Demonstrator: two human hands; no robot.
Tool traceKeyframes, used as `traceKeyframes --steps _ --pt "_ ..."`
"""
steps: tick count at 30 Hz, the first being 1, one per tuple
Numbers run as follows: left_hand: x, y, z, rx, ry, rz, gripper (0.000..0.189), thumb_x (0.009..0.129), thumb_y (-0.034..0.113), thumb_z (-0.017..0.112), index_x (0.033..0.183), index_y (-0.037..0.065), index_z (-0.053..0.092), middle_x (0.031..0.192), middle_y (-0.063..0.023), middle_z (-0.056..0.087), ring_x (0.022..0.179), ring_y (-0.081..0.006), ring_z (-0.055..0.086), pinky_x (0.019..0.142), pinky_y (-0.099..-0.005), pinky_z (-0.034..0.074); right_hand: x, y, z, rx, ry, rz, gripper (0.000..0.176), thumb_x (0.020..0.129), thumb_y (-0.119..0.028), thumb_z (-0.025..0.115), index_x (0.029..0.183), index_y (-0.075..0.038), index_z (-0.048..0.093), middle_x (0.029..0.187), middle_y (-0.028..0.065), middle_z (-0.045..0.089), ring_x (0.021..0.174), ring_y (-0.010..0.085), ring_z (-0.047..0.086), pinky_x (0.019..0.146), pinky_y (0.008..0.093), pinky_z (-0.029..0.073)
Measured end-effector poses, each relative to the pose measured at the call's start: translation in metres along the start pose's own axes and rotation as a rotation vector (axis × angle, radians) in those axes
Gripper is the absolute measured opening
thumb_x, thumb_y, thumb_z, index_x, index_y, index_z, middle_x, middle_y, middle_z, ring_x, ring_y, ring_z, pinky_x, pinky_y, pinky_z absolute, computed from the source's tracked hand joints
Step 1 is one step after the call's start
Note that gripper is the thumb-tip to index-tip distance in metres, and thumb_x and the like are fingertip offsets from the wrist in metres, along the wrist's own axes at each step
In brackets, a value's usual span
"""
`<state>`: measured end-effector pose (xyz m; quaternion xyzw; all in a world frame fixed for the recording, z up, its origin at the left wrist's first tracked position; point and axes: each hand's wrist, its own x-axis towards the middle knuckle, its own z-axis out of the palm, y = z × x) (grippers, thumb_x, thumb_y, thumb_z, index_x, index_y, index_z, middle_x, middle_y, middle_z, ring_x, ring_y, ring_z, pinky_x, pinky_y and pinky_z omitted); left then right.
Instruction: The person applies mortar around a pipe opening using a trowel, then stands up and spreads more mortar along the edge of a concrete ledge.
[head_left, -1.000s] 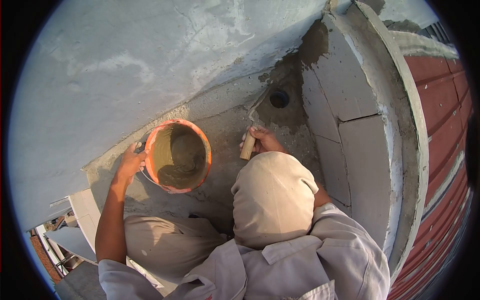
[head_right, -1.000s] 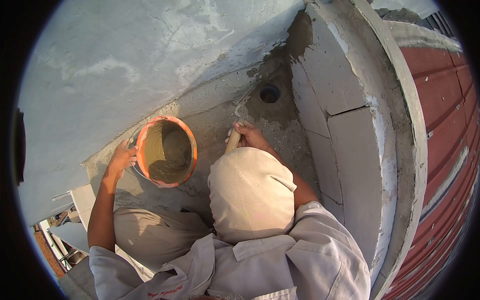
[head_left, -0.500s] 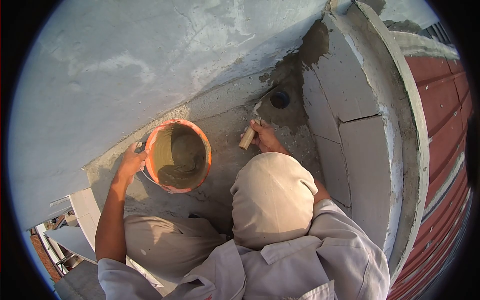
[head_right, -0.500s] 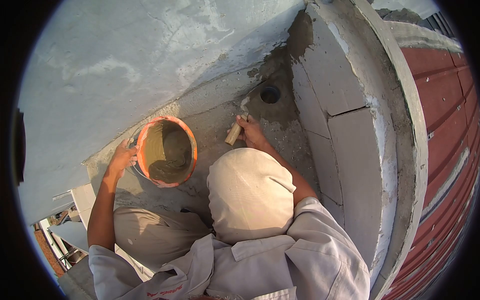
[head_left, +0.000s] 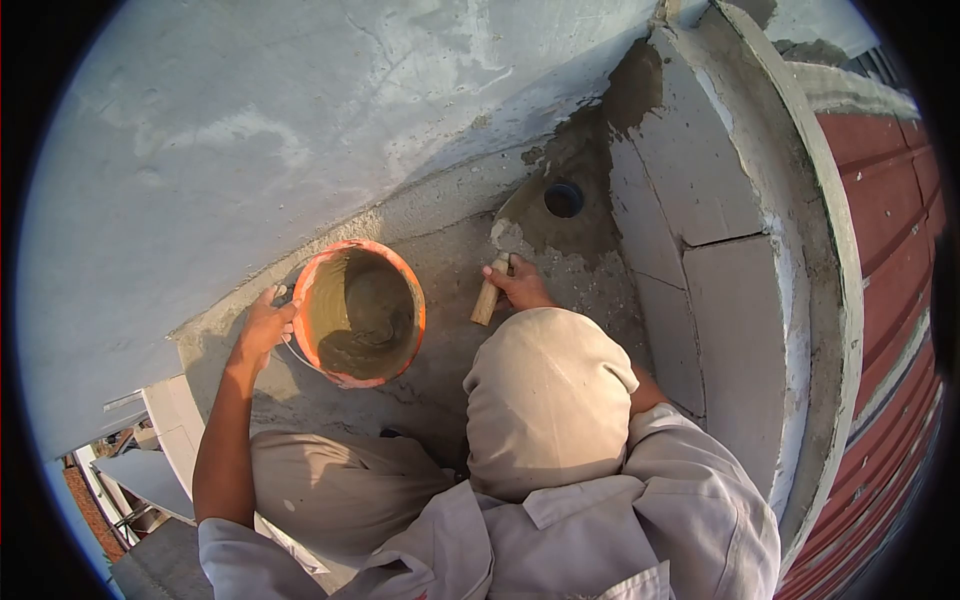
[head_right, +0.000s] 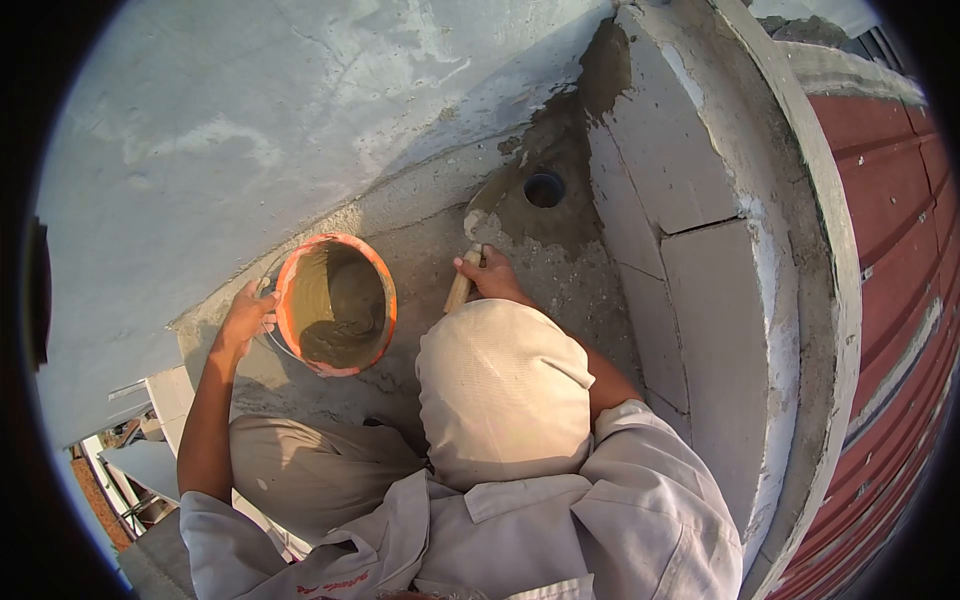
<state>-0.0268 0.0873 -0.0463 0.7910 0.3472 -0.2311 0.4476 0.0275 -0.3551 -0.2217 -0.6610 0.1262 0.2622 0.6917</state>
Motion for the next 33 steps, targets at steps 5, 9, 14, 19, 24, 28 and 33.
traceKeyframes --steps 5,9,14,19,24,28,33 --pt "0.001 0.001 0.000 -0.026 -0.016 -0.006 0.092 0.095 0.025 0.073 0.162 -0.007 0.018 0.096 -0.0054 0.060 0.078 -0.0125 0.054 0.066 -0.0299 0.048 0.012 -0.015 -0.022 0.020 0.136 0.030 0.070 0.093 -0.036 0.079 0.132 0.014 0.049 0.113 0.0260 0.066 0.101 0.0326 0.072 0.074 0.0438 0.066" --pt "-0.002 0.003 0.001 -0.022 -0.006 0.002 0.092 0.095 0.024 0.074 0.161 -0.008 0.020 0.094 -0.0044 0.060 0.077 -0.0123 0.054 0.066 -0.0301 0.048 -0.005 -0.037 -0.023 -0.312 0.047 0.042 0.072 0.089 -0.039 0.082 0.128 0.015 0.055 0.111 0.0291 0.068 0.102 0.0367 0.072 0.087 0.0462 0.058" --pt "-0.003 0.001 -0.001 -0.022 -0.007 0.002 0.092 0.095 0.026 0.074 0.162 -0.006 0.021 0.093 -0.0039 0.059 0.077 -0.0120 0.053 0.066 -0.0298 0.047 -0.035 -0.029 -0.026 -0.560 0.203 -0.076 0.067 0.086 -0.040 0.081 0.123 0.012 0.061 0.111 0.0317 0.070 0.103 0.0413 0.072 0.090 0.0481 0.054" --pt "0.003 0.000 -0.003 0.026 -0.019 -0.005 0.095 0.095 0.032 0.075 0.163 -0.004 0.020 0.113 -0.0141 0.065 0.088 -0.0214 0.061 0.074 -0.0355 0.050 -0.039 -0.066 -0.065 -0.760 0.278 -0.058 0.058 0.088 -0.039 0.077 0.117 0.009 0.063 0.108 0.0323 0.071 0.104 0.0451 0.071 0.090 0.0491 0.054" --pt "0.006 -0.001 -0.004 0.071 -0.045 0.002 0.098 0.095 0.039 0.074 0.163 -0.004 0.019 0.131 -0.0235 0.064 0.104 -0.0349 0.066 0.084 -0.0436 0.054 -0.030 -0.084 -0.084 -0.890 0.219 -0.046 0.053 0.088 -0.037 0.074 0.115 0.008 0.065 0.108 0.0326 0.071 0.106 0.0471 0.069 0.090 0.0510 0.053" --pt "-0.006 0.008 -0.002 0.047 -0.025 -0.019 0.093 0.096 0.032 0.073 0.163 -0.002 0.019 0.139 -0.0292 0.060 0.112 -0.0393 0.067 0.084 -0.0425 0.056 -0.046 -0.086 -0.077 -0.967 0.082 -0.048 0.047 0.089 -0.034 0.072 0.112 0.007 0.067 0.106 0.0330 0.071 0.103 0.0486 0.069 0.089 0.0516 0.053" --pt "-0.007 0.009 -0.003 0.055 -0.005 -0.038 0.092 0.097 0.031 0.071 0.163 -0.004 0.018 0.142 -0.0308 0.058 0.113 -0.0417 0.068 0.080 -0.0444 0.059 -0.044 -0.083 -0.079 -0.897 0.240 -0.121 0.044 0.089 -0.031 0.071 0.110 0.007 0.067 0.105 0.0333 0.070 0.102 0.0497 0.068 0.087 0.0508 0.053"
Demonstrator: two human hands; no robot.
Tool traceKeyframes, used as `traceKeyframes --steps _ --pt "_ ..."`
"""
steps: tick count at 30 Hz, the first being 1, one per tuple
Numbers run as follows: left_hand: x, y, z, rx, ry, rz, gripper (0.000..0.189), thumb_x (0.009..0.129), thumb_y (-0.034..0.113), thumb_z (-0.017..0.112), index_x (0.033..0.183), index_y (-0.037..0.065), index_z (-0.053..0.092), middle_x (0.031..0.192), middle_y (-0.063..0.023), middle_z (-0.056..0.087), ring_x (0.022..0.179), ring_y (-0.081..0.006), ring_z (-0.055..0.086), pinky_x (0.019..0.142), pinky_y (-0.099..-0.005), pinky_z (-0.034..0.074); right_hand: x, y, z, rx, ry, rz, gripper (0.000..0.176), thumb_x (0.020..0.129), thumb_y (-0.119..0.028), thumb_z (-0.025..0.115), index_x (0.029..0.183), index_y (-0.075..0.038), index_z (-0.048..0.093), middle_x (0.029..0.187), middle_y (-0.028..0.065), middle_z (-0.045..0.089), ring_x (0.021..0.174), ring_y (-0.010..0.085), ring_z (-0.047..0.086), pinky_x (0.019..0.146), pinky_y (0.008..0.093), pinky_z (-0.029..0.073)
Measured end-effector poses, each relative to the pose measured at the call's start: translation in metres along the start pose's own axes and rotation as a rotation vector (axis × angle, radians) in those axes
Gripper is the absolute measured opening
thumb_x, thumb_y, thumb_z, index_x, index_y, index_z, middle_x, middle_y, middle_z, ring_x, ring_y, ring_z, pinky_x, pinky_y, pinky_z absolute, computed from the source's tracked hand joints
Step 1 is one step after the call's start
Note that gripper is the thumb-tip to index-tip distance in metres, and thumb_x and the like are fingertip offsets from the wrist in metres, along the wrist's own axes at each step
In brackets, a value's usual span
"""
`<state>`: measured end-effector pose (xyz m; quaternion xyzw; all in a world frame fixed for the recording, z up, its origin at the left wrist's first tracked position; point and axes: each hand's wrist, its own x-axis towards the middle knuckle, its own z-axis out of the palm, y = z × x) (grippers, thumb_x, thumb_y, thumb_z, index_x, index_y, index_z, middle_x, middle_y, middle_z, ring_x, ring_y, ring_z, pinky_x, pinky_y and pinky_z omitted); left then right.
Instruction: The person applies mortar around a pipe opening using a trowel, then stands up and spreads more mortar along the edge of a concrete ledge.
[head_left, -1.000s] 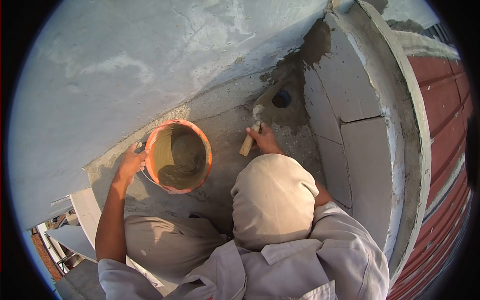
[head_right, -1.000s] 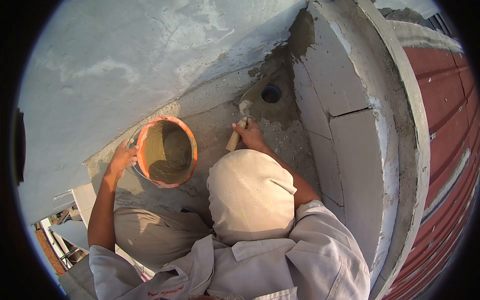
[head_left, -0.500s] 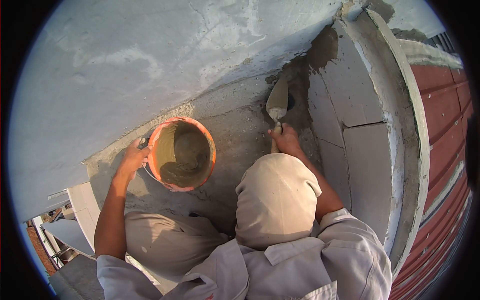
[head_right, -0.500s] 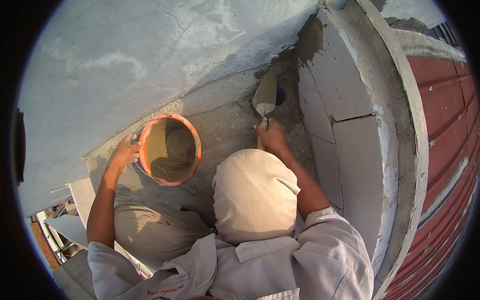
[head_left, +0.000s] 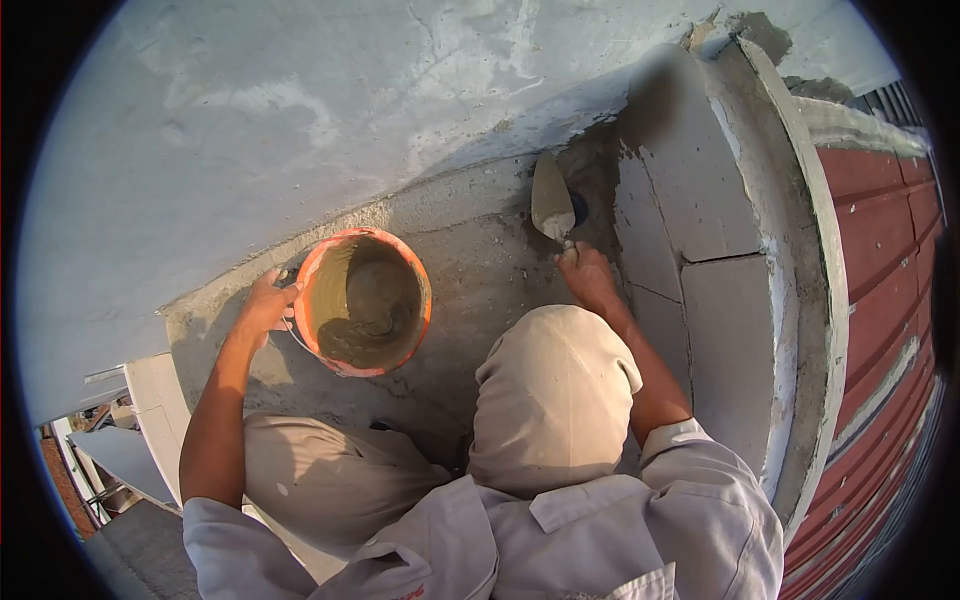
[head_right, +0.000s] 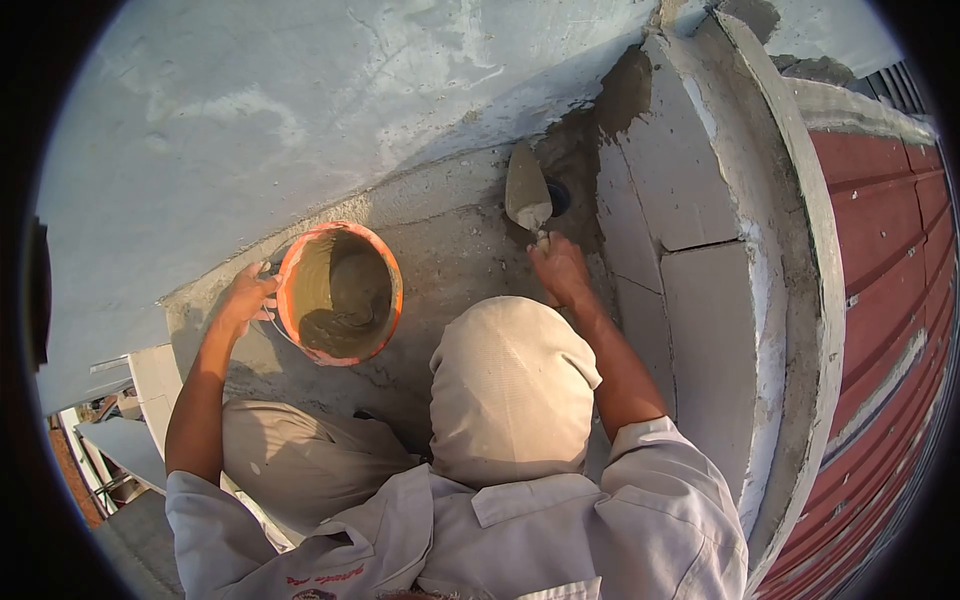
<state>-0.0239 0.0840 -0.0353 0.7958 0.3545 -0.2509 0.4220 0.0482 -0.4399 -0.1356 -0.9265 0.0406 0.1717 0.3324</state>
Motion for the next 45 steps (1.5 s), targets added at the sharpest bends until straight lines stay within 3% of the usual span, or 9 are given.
traceKeyframes --steps 5,9,11,16,23,29,32,41,45 --pt "0.016 -0.008 -0.004 0.036 0.044 -0.004 0.089 0.097 0.028 0.071 0.162 -0.007 0.019 0.140 -0.0307 0.059 0.090 -0.0362 0.075 0.065 -0.0414 0.059 -0.004 0.010 -0.004 -0.094 -0.270 -0.091 0.044 0.090 -0.031 0.073 0.112 0.006 0.067 0.105 0.0315 0.071 0.101 0.0470 0.069 0.086 0.0497 0.053" --pt "0.010 -0.004 -0.002 0.015 0.036 -0.020 0.087 0.096 0.023 0.070 0.161 -0.007 0.020 0.139 -0.0320 0.059 0.074 -0.0325 0.075 0.059 -0.0422 0.060 -0.035 0.014 0.007 0.087 -0.161 -0.123 0.035 0.091 -0.022 0.074 0.110 0.006 0.064 0.091 0.0225 0.070 0.084 0.0307 0.070 0.077 0.0431 0.054" --pt "0.012 -0.003 -0.001 -0.019 0.052 -0.042 0.082 0.096 0.019 0.068 0.159 -0.008 0.024 0.136 -0.0315 0.060 0.071 -0.0330 0.074 0.058 -0.0437 0.060 -0.036 0.033 0.018 0.216 -0.128 -0.128 0.030 0.092 -0.019 0.073 0.109 0.005 0.064 0.089 0.0164 0.069 0.082 0.0238 0.068 0.075 0.0400 0.054" --pt "0.024 -0.014 -0.002 -0.016 0.057 -0.061 0.060 0.093 0.009 0.062 0.146 -0.011 0.042 0.126 -0.0262 0.065 0.076 -0.0339 0.074 0.058 -0.0454 0.059 -0.027 0.060 0.036 0.532 -0.112 0.095 0.043 0.086 -0.026 0.080 0.111 0.005 0.065 0.091 0.0237 0.070 0.081 0.0314 0.069 0.077 0.0430 0.053" --pt "0.021 -0.019 -0.012 -0.051 -0.156 -0.045 0.030 0.087 0.005 0.060 0.115 -0.003 0.062 0.101 -0.0146 0.070 0.073 -0.0264 0.069 0.067 -0.0455 0.057 -0.048 -0.025 -0.018 0.109 -0.103 -0.253 0.028 0.089 -0.020 0.080 0.099 -0.001 0.062 0.081 0.0076 0.064 0.076 0.0150 0.061 0.070 0.0363 0.051" --pt "-0.002 0.003 -0.005 -0.149 -0.250 0.021 0.020 0.085 0.006 0.058 0.105 0.001 0.061 0.090 -0.0105 0.069 0.072 -0.0229 0.069 0.068 -0.0433 0.059 -0.057 0.004 0.008 0.317 -0.042 -0.094 0.029 0.090 -0.022 0.080 0.101 0.000 0.064 0.080 0.0106 0.063 0.075 0.0162 0.059 0.069 0.0380 0.050" --pt "-0.013 0.020 0.005 -0.179 -0.263 0.048 0.022 0.087 0.008 0.058 0.107 0.001 0.061 0.090 -0.0113 0.069 0.072 -0.0228 0.070 0.068 -0.0421 0.061 -0.075 0.010 0.005 0.381 0.044 0.104 0.038 0.090 -0.026 0.076 0.112 0.003 0.067 0.090 0.0230 0.072 0.083 0.0321 0.071 0.077 0.0451 0.054" --pt "-0.023 0.035 0.009 -0.213 -0.347 0.108 0.022 0.095 0.014 0.058 0.112 0.000 0.060 0.097 -0.0123 0.069 0.075 -0.0218 0.071 0.068 -0.0424 0.062 -0.029 0.055 0.010 0.005 0.444 0.175 0.050 0.089 -0.026 0.074 0.126 0.005 0.062 0.104 0.0303 0.071 0.093 0.0435 0.071 0.086 0.0497 0.054" --pt "-0.024 0.028 0.008 -0.187 -0.336 0.107 0.023 0.096 0.015 0.058 0.114 0.001 0.060 0.100 -0.0118 0.070 0.077 -0.0215 0.071 0.070 -0.0426 0.062 0.006 0.077 0.019 0.177 0.511 0.174 0.046 0.089 -0.023 0.074 0.121 0.008 0.061 0.102 0.0289 0.070 0.091 0.0411 0.070 0.086 0.0500 0.054"
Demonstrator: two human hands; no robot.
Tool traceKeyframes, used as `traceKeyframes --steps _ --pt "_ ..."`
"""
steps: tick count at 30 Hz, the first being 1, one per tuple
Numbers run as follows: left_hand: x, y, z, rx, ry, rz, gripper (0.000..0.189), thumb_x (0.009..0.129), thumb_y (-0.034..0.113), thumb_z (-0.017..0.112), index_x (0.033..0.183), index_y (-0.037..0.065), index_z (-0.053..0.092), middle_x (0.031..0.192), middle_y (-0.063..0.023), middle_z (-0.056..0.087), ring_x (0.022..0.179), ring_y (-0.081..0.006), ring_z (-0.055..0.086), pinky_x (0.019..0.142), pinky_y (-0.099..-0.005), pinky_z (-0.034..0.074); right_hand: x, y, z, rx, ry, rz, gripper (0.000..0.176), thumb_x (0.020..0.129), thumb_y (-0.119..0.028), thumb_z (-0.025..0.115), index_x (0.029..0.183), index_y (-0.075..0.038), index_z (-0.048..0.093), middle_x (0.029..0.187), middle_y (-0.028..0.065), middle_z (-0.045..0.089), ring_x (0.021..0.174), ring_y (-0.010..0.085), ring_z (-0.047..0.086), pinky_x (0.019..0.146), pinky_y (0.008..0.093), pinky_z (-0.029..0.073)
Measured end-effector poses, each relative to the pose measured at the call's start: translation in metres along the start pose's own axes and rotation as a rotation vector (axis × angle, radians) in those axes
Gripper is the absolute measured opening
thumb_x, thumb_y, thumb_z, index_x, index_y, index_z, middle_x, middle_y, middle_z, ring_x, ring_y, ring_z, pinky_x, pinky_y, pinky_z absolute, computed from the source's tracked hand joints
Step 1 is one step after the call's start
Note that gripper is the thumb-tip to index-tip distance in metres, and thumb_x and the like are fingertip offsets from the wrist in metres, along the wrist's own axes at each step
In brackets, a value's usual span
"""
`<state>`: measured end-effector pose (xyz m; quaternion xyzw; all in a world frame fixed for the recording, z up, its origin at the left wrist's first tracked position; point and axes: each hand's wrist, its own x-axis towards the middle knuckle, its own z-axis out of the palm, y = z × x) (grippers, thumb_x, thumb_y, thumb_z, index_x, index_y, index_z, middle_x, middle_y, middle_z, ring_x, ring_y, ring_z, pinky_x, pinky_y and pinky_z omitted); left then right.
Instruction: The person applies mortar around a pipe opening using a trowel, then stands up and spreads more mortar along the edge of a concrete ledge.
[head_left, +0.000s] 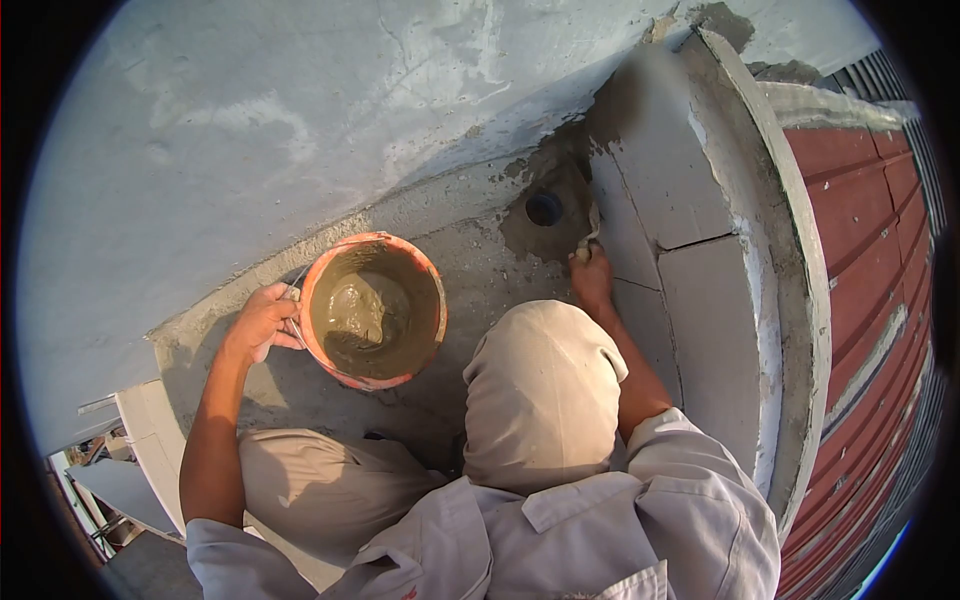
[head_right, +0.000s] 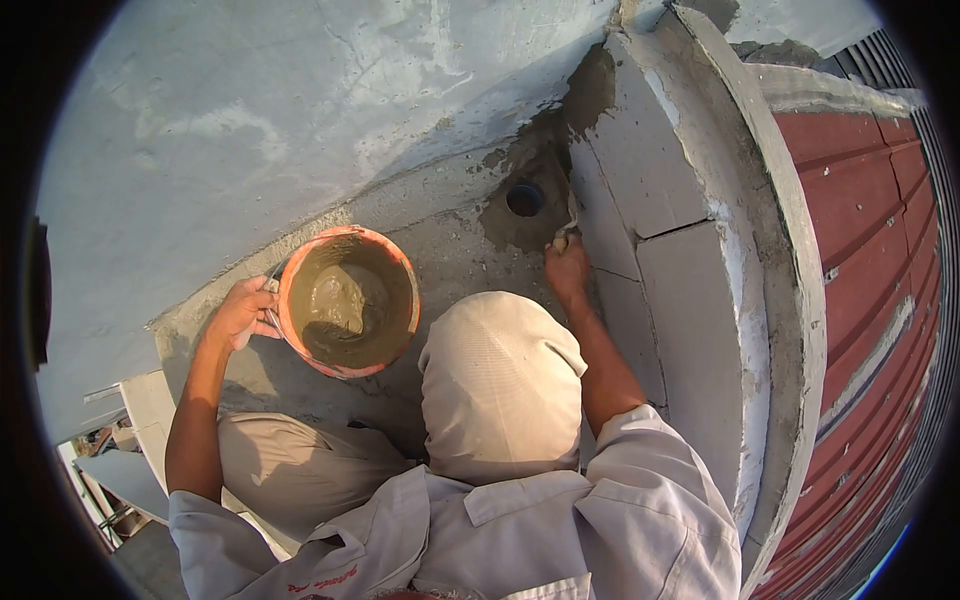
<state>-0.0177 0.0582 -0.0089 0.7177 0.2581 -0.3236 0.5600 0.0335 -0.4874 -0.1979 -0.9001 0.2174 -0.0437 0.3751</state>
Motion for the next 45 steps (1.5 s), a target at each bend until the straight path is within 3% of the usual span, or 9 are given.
traceKeyframes --steps 2,5,11,14,17,20,23,35,45 --pt "-0.002 -0.003 -0.001 0.013 0.008 0.002 0.027 0.095 0.016 0.058 0.118 0.001 0.059 0.100 -0.0110 0.070 0.077 -0.0206 0.071 0.070 -0.0420 0.061 -0.003 -0.026 -0.012 0.290 -0.077 0.283 0.037 0.092 -0.021 0.072 0.112 0.009 0.061 0.095 0.0257 0.068 0.087 0.0348 0.067 0.087 0.0505 0.052" --pt "-0.003 -0.003 -0.003 0.020 0.027 -0.003 0.024 0.096 0.015 0.058 0.115 0.001 0.060 0.101 -0.0114 0.070 0.079 -0.0211 0.071 0.070 -0.0418 0.062 -0.026 -0.005 -0.009 0.135 0.053 0.081 0.047 0.090 -0.020 0.073 0.127 0.008 0.061 0.106 0.0309 0.071 0.100 0.0467 0.070 0.089 0.0502 0.053" --pt "0.007 -0.003 -0.001 0.013 0.062 -0.008 0.022 0.096 0.016 0.059 0.112 0.000 0.061 0.099 -0.0124 0.070 0.076 -0.0218 0.071 0.063 -0.0424 0.062 -0.042 0.003 -0.014 -0.017 0.104 -0.050 0.044 0.091 -0.022 0.073 0.121 0.008 0.061 0.104 0.0306 0.071 0.099 0.0481 0.070 0.087 0.0497 0.054" --pt "0.015 0.000 0.000 0.025 0.040 -0.002 0.022 0.096 0.016 0.059 0.111 0.000 0.061 0.095 -0.0126 0.069 0.072 -0.0220 0.070 0.060 -0.0430 0.062 -0.007 -0.009 -0.011 -0.067 0.004 -0.062 0.041 0.091 -0.023 0.073 0.117 0.008 0.061 0.100 0.0286 0.071 0.094 0.0454 0.070 0.086 0.0488 0.054" --pt "0.009 0.002 0.003 0.002 0.086 0.030 0.020 0.096 0.015 0.062 0.108 0.000 0.060 0.090 -0.0121 0.068 0.069 -0.0215 0.069 0.058 -0.0428 0.061 0.016 -0.037 -0.030 0.321 -0.193 0.276 0.041 0.093 -0.022 0.073 0.115 0.011 0.060 0.091 0.0239 0.068 0.086 0.0343 0.067 0.082 0.0453 0.053" --pt "0.003 -0.005 -0.001 -0.018 0.150 0.071 0.017 0.095 0.014 0.066 0.104 0.000 0.060 0.087 -0.0112 0.067 0.068 -0.0204 0.068 0.057 -0.0411 0.061 -0.008 -0.019 -0.020 0.138 0.075 -0.018 0.039 0.091 -0.022 0.074 0.113 0.007 0.061 0.095 0.0251 0.070 0.084 0.0364 0.068 0.082 0.0474 0.053" --pt "0.004 -0.016 -0.005 0.012 0.173 0.067 0.016 0.094 0.012 0.068 0.101 0.000 0.060 0.085 -0.0103 0.066 0.067 -0.0191 0.067 0.055 -0.0382 0.060 -0.044 -0.016 -0.016 0.084 0.101 -0.024 0.037 0.091 -0.020 0.074 0.113 0.007 0.062 0.096 0.0257 0.070 0.086 0.0357 0.068 0.082 0.0461 0.053" --pt "0.003 0.010 0.014 -0.029 0.067 0.175 0.017 0.096 0.015 0.069 0.099 0.001 0.059 0.085 -0.0083 0.068 0.066 -0.0151 0.069 0.053 -0.0315 0.061 -0.043 -0.045 -0.071 -0.047 -0.150 -0.103 0.044 0.092 -0.025 0.072 0.121 0.006 0.062 0.100 0.0272 0.072 0.094 0.0398 0.072 0.085 0.0457 0.054" --pt "0.001 0.008 0.010 -0.010 0.063 0.155 0.021 0.097 0.018 0.068 0.106 0.002 0.057 0.090 -0.0094 0.069 0.070 -0.0170 0.070 0.057 -0.0336 0.061 -0.040 -0.063 -0.052 0.093 -0.099 -0.018 0.047 0.093 -0.024 0.070 0.127 0.007 0.059 0.105 0.0287 0.070 0.097 0.0392 0.071 0.086 0.0454 0.053"
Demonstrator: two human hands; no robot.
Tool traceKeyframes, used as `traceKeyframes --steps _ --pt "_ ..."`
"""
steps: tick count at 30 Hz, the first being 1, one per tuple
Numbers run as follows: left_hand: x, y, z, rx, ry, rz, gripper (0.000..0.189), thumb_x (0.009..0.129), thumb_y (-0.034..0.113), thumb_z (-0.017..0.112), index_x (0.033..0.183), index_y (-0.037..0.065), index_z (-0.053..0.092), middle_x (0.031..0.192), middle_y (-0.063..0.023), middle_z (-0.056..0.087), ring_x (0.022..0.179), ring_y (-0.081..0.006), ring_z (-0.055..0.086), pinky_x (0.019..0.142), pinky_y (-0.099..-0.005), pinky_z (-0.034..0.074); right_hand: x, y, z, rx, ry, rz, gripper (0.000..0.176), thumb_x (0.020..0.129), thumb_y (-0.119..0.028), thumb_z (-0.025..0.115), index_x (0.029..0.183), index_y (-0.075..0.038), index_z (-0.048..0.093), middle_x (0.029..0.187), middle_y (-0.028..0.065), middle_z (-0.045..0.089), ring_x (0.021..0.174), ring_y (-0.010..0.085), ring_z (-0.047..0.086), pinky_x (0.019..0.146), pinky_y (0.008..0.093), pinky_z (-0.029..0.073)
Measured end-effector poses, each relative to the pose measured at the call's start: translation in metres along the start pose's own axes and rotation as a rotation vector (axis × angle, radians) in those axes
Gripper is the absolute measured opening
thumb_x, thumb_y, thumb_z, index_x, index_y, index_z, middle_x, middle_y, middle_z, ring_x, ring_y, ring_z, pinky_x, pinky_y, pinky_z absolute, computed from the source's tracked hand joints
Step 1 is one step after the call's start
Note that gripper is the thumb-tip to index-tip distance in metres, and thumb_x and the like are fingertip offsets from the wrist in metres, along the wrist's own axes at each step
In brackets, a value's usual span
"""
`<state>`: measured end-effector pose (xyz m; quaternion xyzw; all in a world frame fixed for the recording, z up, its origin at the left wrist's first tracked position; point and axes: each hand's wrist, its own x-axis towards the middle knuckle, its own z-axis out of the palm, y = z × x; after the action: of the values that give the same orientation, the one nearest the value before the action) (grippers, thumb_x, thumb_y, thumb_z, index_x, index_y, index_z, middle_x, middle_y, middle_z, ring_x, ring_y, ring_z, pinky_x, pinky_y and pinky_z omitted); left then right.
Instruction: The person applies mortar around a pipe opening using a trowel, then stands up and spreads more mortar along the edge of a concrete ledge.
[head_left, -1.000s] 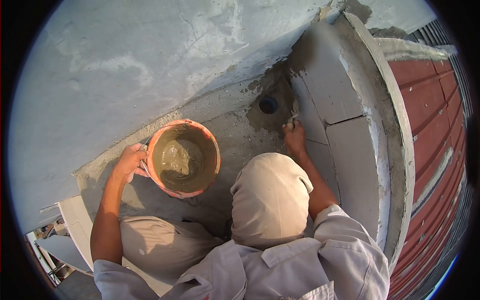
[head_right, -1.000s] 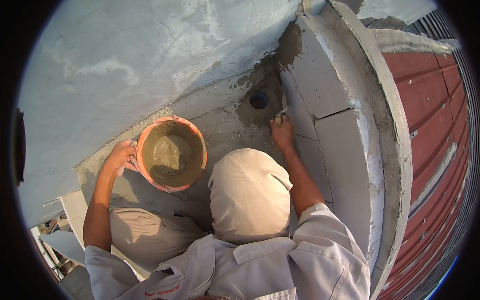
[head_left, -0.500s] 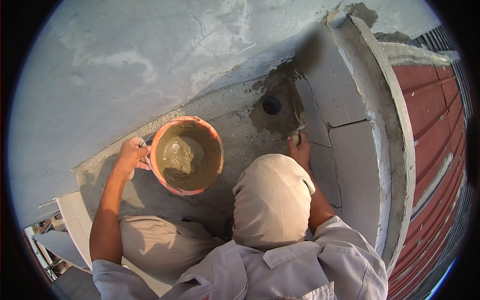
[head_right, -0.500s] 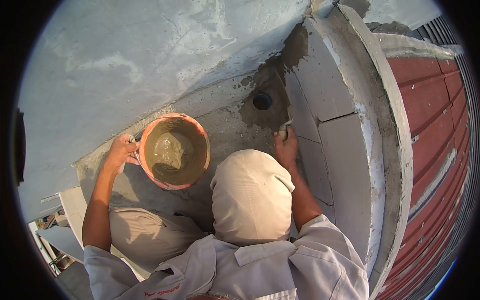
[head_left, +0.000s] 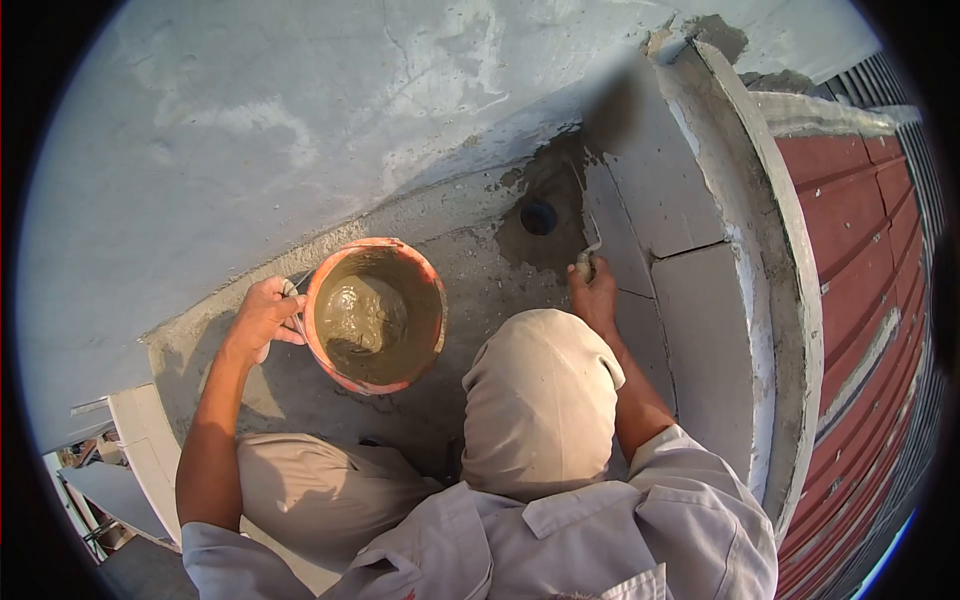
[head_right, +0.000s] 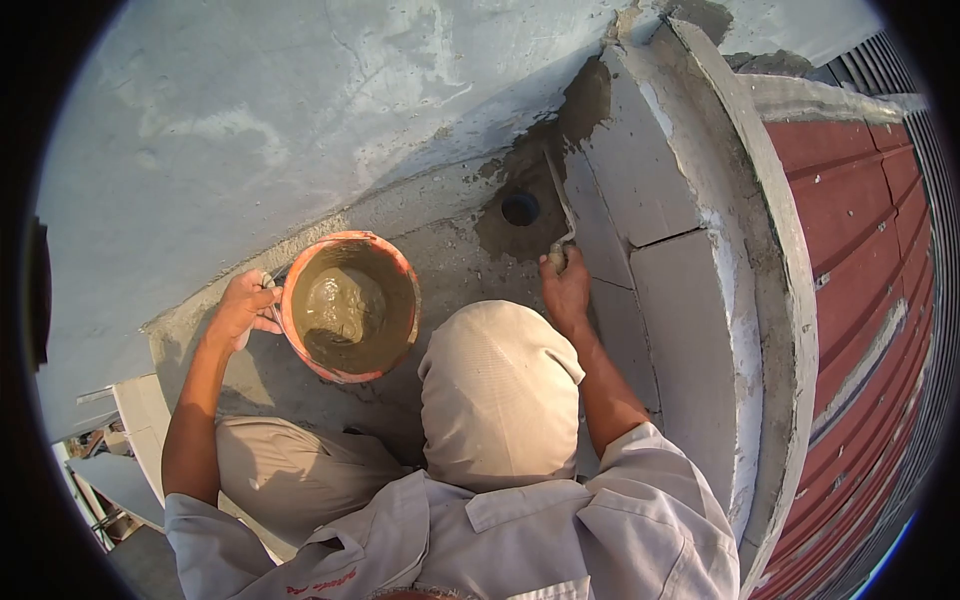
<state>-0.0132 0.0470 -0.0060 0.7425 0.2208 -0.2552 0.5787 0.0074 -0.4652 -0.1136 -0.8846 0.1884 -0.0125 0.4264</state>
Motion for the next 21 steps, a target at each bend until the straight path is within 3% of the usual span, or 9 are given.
traceKeyframes --steps 2,5,8,14,21 --pt "-0.003 0.004 0.003 -0.014 0.012 0.000 0.019 0.097 0.016 0.068 0.103 0.001 0.059 0.089 -0.0087 0.068 0.068 -0.0152 0.068 0.054 -0.0317 0.061 -0.002 -0.014 0.001 -0.019 0.064 -0.041 0.048 0.093 -0.023 0.070 0.127 0.008 0.058 0.106 0.0291 0.069 0.096 0.0387 0.071 0.086 0.0450 0.053" --pt "-0.004 -0.001 0.001 -0.014 0.011 -0.004 0.017 0.096 0.015 0.069 0.101 0.001 0.060 0.087 -0.0078 0.067 0.067 -0.0139 0.067 0.054 -0.0308 0.061 0.010 -0.007 0.003 0.041 -0.021 0.072 0.049 0.092 -0.023 0.072 0.126 0.009 0.058 0.104 0.0282 0.069 0.096 0.0385 0.069 0.088 0.0463 0.052" --pt "-0.001 -0.001 0.001 -0.007 0.018 -0.003 0.017 0.096 0.015 0.069 0.101 0.001 0.060 0.086 -0.0072 0.066 0.066 -0.0136 0.066 0.054 -0.0307 0.061 0.022 0.008 0.011 0.064 0.012 -0.023 0.049 0.092 -0.021 0.073 0.127 0.010 0.057 0.094 0.0244 0.069 0.080 0.0331 0.069 0.075 0.0452 0.055" --pt "-0.003 0.000 0.000 -0.016 0.025 -0.004 0.017 0.096 0.015 0.068 0.101 0.001 0.060 0.085 -0.0066 0.065 0.066 -0.0135 0.066 0.054 -0.0310 0.061 0.030 -0.020 0.011 0.262 -0.026 0.095 0.052 0.094 -0.018 0.072 0.132 0.012 0.053 0.077 0.0146 0.065 0.051 0.0175 0.059 0.046 0.0351 0.049" --pt "-0.006 0.003 0.002 0.007 0.021 -0.020 0.017 0.097 0.015 0.068 0.101 0.000 0.061 0.087 -0.0084 0.067 0.069 -0.0150 0.068 0.055 -0.0320 0.061 0.047 -0.023 0.019 0.370 -0.109 0.153 0.053 0.096 -0.018 0.070 0.135 0.014 0.051 0.079 0.0116 0.063 0.054 0.0164 0.060 0.045 0.0334 0.050"
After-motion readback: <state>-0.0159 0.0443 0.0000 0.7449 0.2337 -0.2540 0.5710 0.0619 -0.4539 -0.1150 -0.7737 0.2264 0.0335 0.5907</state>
